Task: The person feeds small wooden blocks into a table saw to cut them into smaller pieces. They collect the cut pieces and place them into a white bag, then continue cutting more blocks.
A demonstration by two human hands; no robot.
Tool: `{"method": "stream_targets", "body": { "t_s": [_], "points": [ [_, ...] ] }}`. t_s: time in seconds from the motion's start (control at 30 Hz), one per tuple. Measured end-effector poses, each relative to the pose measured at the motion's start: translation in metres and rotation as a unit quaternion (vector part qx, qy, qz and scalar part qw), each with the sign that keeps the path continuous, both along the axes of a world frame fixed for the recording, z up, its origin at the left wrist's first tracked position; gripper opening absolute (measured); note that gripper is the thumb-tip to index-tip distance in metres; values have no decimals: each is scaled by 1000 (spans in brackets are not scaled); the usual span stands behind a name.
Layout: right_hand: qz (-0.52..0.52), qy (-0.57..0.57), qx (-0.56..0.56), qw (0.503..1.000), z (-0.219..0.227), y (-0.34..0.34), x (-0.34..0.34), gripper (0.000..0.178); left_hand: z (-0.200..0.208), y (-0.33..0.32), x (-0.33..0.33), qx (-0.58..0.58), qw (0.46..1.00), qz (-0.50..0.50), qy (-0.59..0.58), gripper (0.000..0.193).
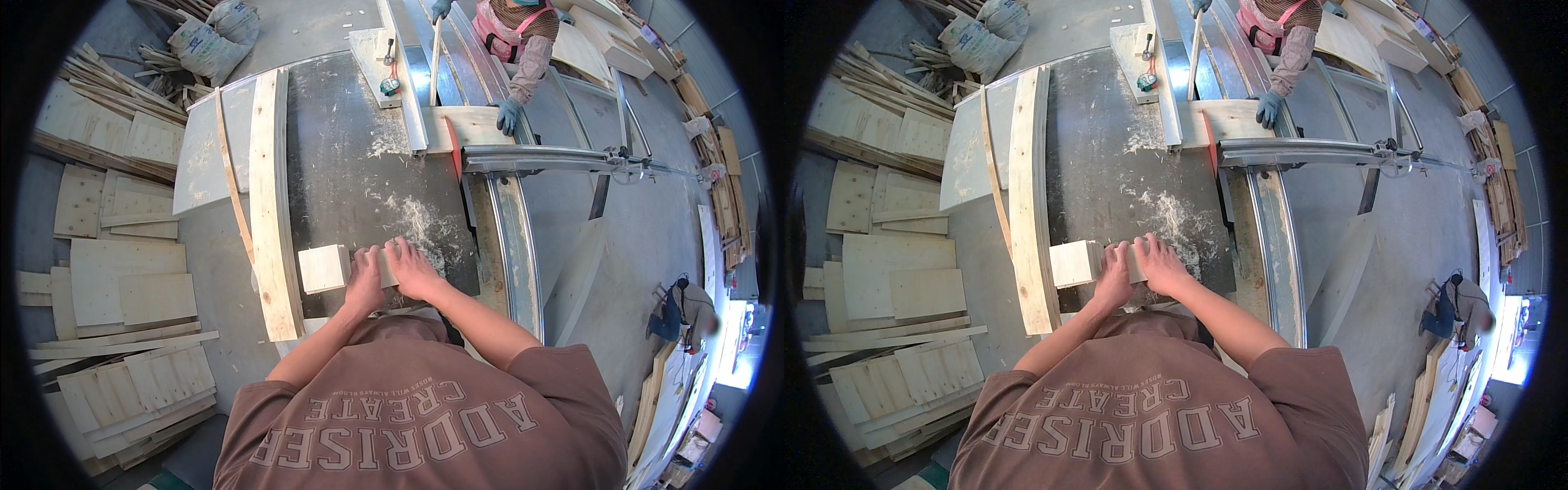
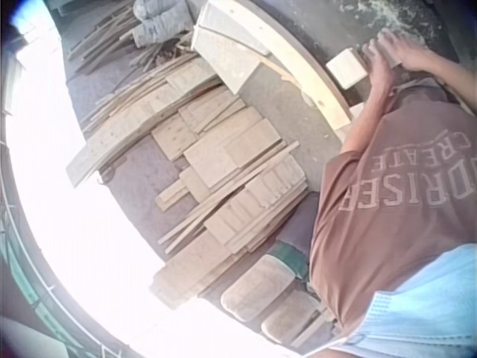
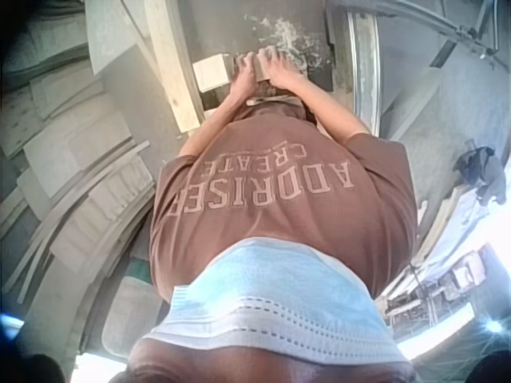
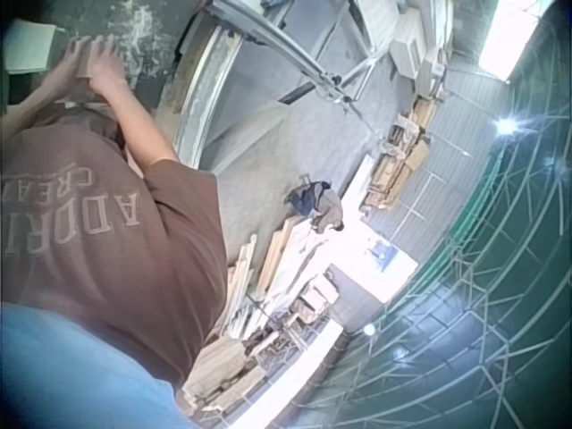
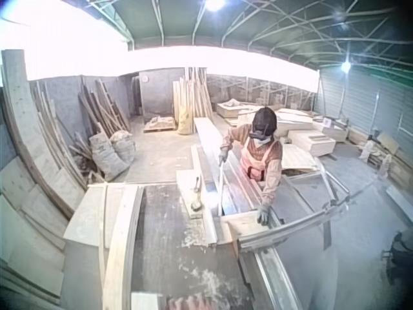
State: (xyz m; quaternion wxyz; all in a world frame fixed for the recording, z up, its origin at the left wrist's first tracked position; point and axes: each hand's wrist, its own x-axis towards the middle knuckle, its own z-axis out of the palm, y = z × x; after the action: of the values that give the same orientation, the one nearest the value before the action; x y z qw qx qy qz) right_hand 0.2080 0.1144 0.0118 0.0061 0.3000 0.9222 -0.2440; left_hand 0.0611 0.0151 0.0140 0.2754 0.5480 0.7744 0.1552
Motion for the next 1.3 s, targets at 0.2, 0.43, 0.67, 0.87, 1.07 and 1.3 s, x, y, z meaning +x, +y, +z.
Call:
{"method": "stream_targets", "body": {
  "t_s": [0.2, 0.43, 0.67, 0.87, 1.07, 1.3],
  "points": [
    [0, 7, -1, 1000, -1, 0, 1, 93, 0, 0, 2, 14, 1000, 3, 6, 93],
    [2, 5, -2, 1000, -2, 0, 0, 94, -5, 0, -1, -3, 1000, 1, -1, 96],
    [2, 0, -4, 1000, -1, 1, 0, 96, -1, -1, 2, 12, 1000, 2, 14, 94],
    [4, -5, -1, 1000, -2, 1, 0, 97, 1, -1, 2, 19, 1000, 0, 11, 93],
    [4, -8, -1, 1000, -3, 1, 0, 96, 0, 0, 1, 5, 1000, 2, 14, 92],
    [5, -9, 4, 1000, -3, 0, 0, 96, 0, 1, 0, -10, 1000, 4, -11, 96]
  ]
}}
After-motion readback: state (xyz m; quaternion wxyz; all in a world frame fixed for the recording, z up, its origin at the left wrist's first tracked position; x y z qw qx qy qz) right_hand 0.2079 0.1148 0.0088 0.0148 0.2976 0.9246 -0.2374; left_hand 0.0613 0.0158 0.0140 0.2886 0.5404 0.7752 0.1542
